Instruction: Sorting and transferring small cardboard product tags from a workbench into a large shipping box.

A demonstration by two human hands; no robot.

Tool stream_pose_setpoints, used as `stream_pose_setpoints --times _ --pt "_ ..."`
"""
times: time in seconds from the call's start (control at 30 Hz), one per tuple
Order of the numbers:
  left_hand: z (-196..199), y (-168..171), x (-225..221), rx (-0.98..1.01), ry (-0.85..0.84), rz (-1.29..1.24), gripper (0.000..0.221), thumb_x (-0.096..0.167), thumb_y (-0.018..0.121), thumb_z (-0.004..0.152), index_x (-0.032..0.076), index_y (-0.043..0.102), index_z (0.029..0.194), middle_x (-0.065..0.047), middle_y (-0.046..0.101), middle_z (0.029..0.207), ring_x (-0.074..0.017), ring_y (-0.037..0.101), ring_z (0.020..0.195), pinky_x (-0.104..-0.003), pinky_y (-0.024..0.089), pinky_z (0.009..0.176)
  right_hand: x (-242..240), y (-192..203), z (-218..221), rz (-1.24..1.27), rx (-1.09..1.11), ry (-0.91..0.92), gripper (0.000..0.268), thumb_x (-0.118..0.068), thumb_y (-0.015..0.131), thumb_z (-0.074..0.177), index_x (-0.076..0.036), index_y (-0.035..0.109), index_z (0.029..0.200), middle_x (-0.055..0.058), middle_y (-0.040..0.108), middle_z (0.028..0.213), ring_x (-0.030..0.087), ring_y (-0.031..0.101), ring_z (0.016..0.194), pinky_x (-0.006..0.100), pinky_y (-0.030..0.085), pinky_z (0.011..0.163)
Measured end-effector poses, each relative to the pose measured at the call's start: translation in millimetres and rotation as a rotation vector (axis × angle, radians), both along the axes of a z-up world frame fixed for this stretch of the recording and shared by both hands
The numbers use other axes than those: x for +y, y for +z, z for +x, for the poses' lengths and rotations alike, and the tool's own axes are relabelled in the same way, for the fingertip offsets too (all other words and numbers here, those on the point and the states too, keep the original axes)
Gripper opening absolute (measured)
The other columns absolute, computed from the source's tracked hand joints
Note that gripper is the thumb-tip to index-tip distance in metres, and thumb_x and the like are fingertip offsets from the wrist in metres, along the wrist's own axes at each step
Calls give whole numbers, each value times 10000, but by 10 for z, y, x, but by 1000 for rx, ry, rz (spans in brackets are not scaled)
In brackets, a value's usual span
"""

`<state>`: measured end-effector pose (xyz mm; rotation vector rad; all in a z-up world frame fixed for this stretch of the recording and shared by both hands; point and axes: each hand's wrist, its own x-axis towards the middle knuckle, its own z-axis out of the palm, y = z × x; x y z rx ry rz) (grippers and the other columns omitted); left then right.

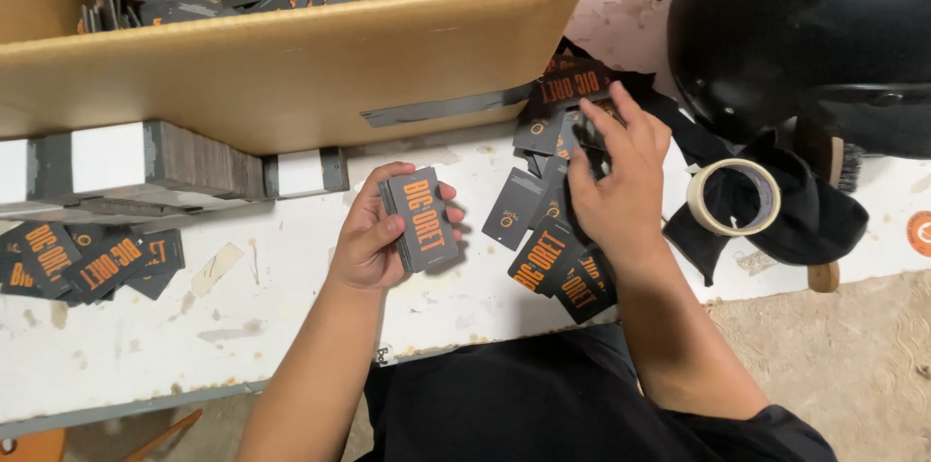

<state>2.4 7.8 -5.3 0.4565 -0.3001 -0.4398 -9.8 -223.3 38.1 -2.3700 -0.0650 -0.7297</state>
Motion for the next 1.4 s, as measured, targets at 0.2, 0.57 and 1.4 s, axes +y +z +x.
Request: stream_pose_setpoints --times 0.2,0.57,1.4 --pt "-36 -60 101 40 -157 -162 478 39 616 713 46 429 1153 -417 450 1003 -495 538 901 -593 462 720 -1 -191 38 -177 8 143 297 -169 626 763 -171 618 1059 -35 560 1038 199 389 973 309 249 793" --pt "-21 47 99 17 -218 -151 471 -8 615 685 34 460 1129 -399 480 989 -476 551 894 -574 473 720 261 91 -33 -331 309 374 527 -234 735 639 -80 585 1120 90 567 837 291 428 866 367 276 754" --pt "-57 135 33 42 13 -8 638 27 689 625 -101 375 1165 -347 532 1008 -383 584 899 -447 520 727 911 68 -316 174 -439 750 41 -1 617 735 -41 621 727 111 643 818 270 616 670 351 492 560"
